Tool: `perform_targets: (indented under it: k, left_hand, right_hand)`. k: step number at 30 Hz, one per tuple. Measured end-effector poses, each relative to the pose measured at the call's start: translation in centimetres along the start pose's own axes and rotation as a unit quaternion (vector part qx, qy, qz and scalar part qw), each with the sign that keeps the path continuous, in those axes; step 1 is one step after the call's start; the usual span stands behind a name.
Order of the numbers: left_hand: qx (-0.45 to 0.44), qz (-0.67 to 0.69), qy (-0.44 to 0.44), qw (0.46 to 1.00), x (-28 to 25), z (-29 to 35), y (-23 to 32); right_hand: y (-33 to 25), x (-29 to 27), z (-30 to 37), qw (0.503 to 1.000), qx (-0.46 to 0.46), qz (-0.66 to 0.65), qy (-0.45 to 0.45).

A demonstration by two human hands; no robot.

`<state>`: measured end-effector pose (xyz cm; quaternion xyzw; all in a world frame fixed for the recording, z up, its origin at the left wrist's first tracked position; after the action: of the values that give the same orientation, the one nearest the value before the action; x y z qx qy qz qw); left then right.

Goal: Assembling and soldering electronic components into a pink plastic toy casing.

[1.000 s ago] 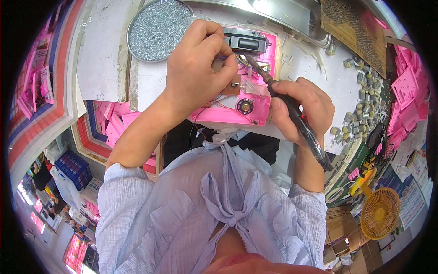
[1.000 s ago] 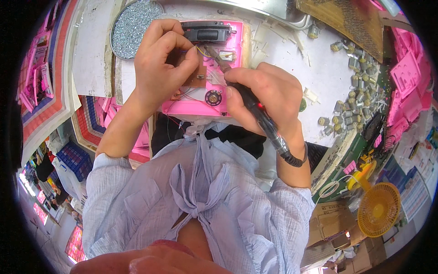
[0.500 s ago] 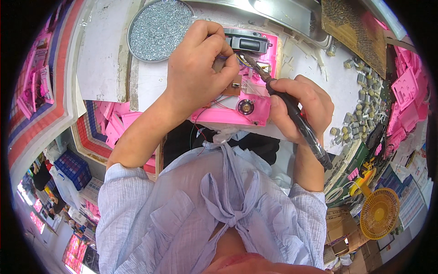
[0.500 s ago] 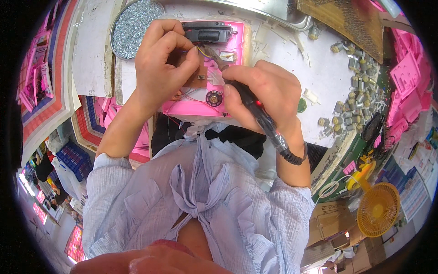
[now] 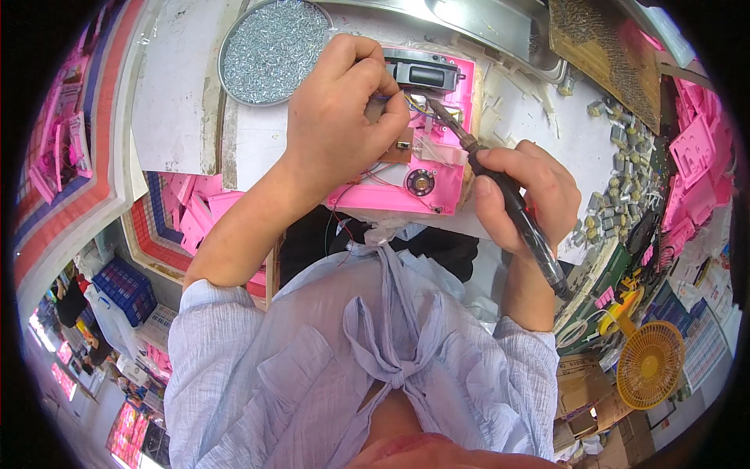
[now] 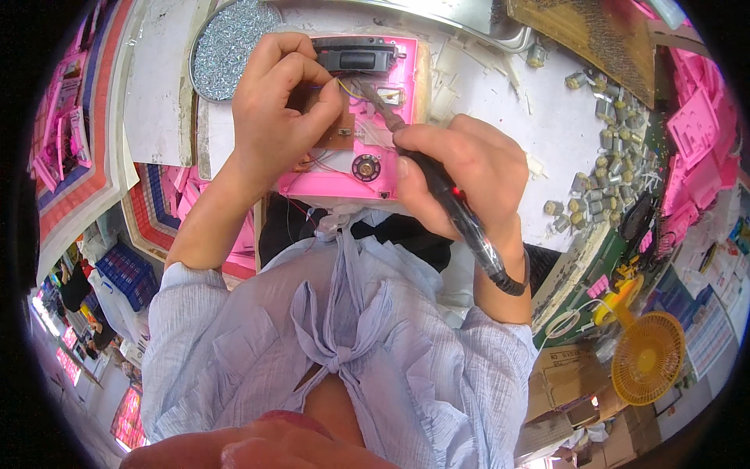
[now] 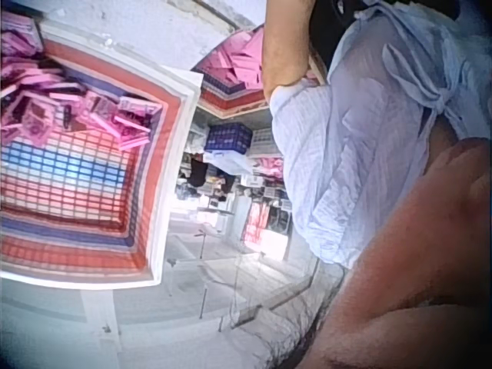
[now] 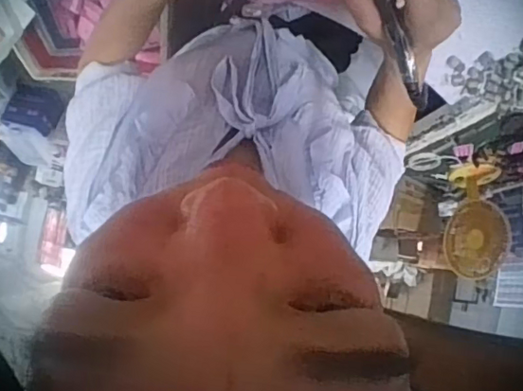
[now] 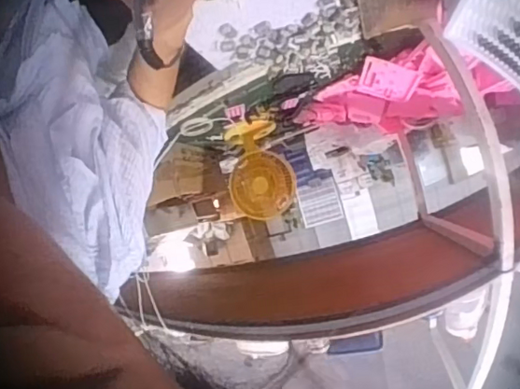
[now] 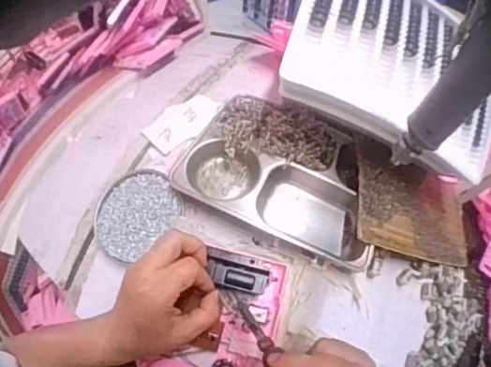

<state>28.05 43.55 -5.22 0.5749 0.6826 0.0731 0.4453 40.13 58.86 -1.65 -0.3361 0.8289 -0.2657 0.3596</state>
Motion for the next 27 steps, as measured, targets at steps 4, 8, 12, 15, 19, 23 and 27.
perform_targets:
  k: [4,8,12,15,19,23,27]
  left_hand:
    - [-0.012,0.001,-0.003,1.000,0.0,0.1,0.1]
    - [0.006,-0.007,0.003,1.000,0.0,0.1,0.1]
    - [0.008,-0.006,0.003,1.000,0.0,0.0,0.1]
    - [0.007,-0.009,0.001,1.000,0.0,0.0,0.1]
    - [0.011,-0.007,0.004,1.000,0.0,0.0,0.1]
    - [0.002,-0.005,-0.001,1.000,-0.1,0.1,0.1]
    - [0.029,-0.001,0.015,0.999,-0.6,0.0,0.5]
  right_hand:
    - [0.0,-0.7,0.5,1.000,-0.004,0.008,0.004]
    - [0.1,-1.3,0.6,1.000,0.005,0.021,0.010]
    - [-0.1,-1.5,0.6,1.000,-0.006,0.019,0.020]
    - [0.0,-1.6,0.6,1.000,-0.001,0.020,0.020]
    - [0.0,-1.6,0.7,1.000,0.002,0.022,0.019]
    - [-0.1,-1.7,0.5,1.000,0.006,0.026,0.016]
    - [0.0,-2.0,0.5,0.999,0.004,0.020,0.037]
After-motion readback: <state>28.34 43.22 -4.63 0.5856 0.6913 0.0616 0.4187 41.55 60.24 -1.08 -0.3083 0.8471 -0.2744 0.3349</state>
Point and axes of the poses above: each hand's wrist, its own z-axis away from the middle knuckle, its own x-axis out of the palm, y = z × x, the point moved 8 cm from there along -z, towards the middle knuckle, and after that the axes turned 11 degrees about y, right-handed, at the moved point
